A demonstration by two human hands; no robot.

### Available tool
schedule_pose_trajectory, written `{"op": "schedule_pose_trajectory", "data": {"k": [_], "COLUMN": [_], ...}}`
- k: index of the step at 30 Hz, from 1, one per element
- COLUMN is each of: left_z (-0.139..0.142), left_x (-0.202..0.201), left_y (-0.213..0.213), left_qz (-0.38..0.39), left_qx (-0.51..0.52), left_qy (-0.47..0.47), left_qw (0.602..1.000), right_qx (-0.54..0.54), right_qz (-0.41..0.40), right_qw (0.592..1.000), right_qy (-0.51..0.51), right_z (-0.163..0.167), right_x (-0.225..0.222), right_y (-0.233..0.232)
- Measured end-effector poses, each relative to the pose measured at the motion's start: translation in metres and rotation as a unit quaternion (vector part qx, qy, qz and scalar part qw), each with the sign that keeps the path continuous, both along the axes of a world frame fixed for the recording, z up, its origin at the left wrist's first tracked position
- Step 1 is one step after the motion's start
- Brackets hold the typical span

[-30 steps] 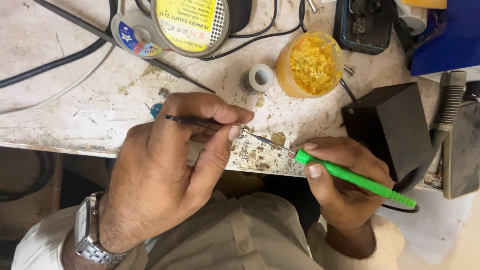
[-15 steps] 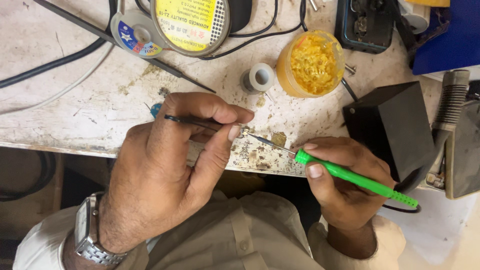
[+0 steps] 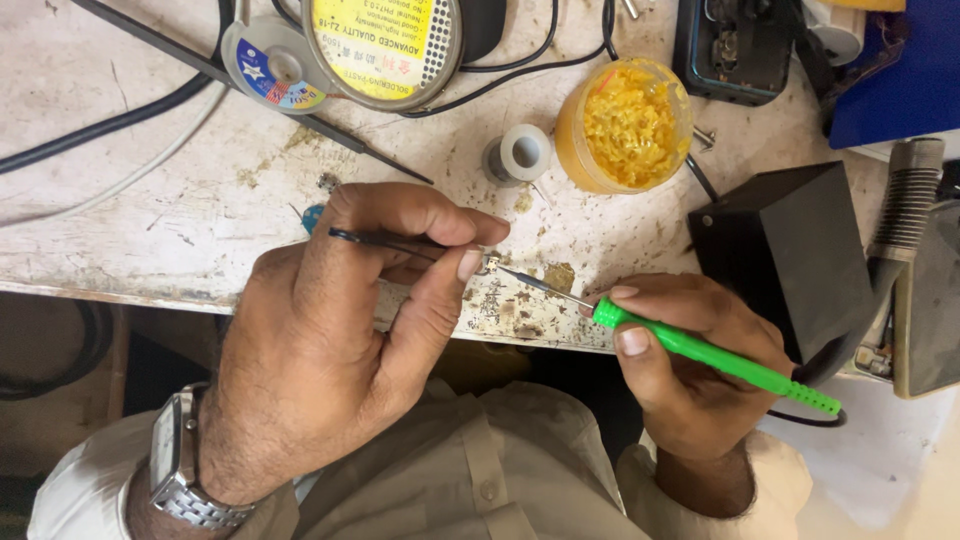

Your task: The person uses a soldering iron and tweezers to apply solder to a small blue electronic component on a workbench. They repeatedly heat and adjust the component, occasionally using tweezers to position it, then set the soldering iron down.

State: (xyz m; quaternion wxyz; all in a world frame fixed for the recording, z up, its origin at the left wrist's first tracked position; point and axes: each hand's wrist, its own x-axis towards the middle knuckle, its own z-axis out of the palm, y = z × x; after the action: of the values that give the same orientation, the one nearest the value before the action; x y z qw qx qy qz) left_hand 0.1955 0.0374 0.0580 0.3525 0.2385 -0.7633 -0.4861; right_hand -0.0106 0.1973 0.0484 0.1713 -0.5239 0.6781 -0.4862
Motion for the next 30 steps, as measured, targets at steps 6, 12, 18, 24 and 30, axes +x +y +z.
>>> {"op": "schedule_pose_trajectory", "data": {"k": [6,12,18,24,30], "left_z": [-0.0003,-0.0011,-0.0013,-0.0004,-0.001], "left_x": [0.0,-0.0002,-0.0002,-0.0003,-0.0002], "left_y": [-0.0004,-0.0013,-0.0009,-0.0004,-0.0008], "left_qz": [0.0,-0.002,-0.002,0.0,-0.002], "left_qx": [0.001,-0.016,-0.016,-0.013,-0.015], "left_qy": [-0.001,-0.001,-0.005,-0.007,-0.011], "left_qw": [1.0,1.0,1.0,1.0,1.0], "right_qx": [0.002,-0.001,0.002,-0.002,-0.007], "right_qz": [-0.004,-0.006,-0.005,-0.008,-0.004], "right_qw": [1.0,1.0,1.0,1.0,1.0], "right_qy": [-0.017,-0.013,-0.006,0.001,-0.01], "right_z": [0.0011,0.0002,0.0001,-0.002,-0.0012], "right_x": [0.0019,0.0012,0.0015,0.0005,0.0018], "right_y": [-0.0001,-0.0005,0.0005,-0.0005,0.0005]}}
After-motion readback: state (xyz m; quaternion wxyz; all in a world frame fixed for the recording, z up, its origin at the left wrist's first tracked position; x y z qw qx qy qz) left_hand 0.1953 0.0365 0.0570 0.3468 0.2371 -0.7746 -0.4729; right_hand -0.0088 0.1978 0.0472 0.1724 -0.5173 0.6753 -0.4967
